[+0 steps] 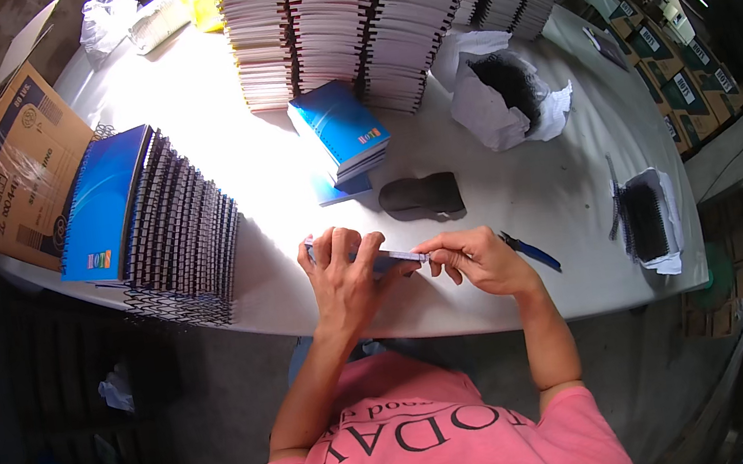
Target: The person assembles spiral notebooks by feeding metal coils through the punched edges of paper stacks and notebook covers, then trims and crimps the ends of the coils using a hand tool.
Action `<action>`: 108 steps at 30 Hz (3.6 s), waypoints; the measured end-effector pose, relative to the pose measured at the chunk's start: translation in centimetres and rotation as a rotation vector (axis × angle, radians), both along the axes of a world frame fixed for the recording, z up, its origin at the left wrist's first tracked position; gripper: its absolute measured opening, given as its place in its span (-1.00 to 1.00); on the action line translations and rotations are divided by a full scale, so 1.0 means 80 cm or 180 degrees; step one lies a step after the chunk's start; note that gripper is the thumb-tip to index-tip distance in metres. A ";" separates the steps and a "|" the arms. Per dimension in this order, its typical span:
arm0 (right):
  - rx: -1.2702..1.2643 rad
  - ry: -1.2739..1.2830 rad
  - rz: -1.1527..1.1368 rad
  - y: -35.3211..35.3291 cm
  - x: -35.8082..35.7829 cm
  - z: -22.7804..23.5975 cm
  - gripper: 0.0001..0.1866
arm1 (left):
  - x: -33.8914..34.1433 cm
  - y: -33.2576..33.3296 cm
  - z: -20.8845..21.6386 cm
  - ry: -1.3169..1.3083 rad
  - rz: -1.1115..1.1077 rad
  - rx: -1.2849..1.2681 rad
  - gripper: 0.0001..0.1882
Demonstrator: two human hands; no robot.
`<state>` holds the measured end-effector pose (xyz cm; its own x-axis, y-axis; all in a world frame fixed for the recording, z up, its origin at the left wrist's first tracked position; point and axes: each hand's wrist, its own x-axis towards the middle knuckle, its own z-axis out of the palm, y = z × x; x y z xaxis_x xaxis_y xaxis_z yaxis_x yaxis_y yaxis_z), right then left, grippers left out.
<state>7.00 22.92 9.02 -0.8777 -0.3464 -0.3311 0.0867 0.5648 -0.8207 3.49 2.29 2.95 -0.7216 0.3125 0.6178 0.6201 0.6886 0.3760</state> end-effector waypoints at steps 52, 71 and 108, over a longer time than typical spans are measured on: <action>-0.0454 0.1569 -0.0529 -0.012 -0.068 -0.032 -0.71 | -0.027 -0.019 -0.024 -0.1502 -0.0764 0.2094 -0.38; 0.0024 0.2016 -0.0825 -0.055 -0.086 -0.037 -0.78 | -0.048 -0.020 -0.037 -0.1311 -0.1079 0.1926 -0.05; -0.2275 -0.0294 -0.1429 -0.076 0.095 0.027 -0.62 | 0.011 0.013 0.019 0.0536 -0.0348 0.1920 -0.65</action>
<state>14.58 16.82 11.20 -0.9621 -0.1249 -0.2423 0.2630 -0.1908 -0.9457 4.35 3.33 4.50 -0.5829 -0.0596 0.8104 0.7592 0.3154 0.5693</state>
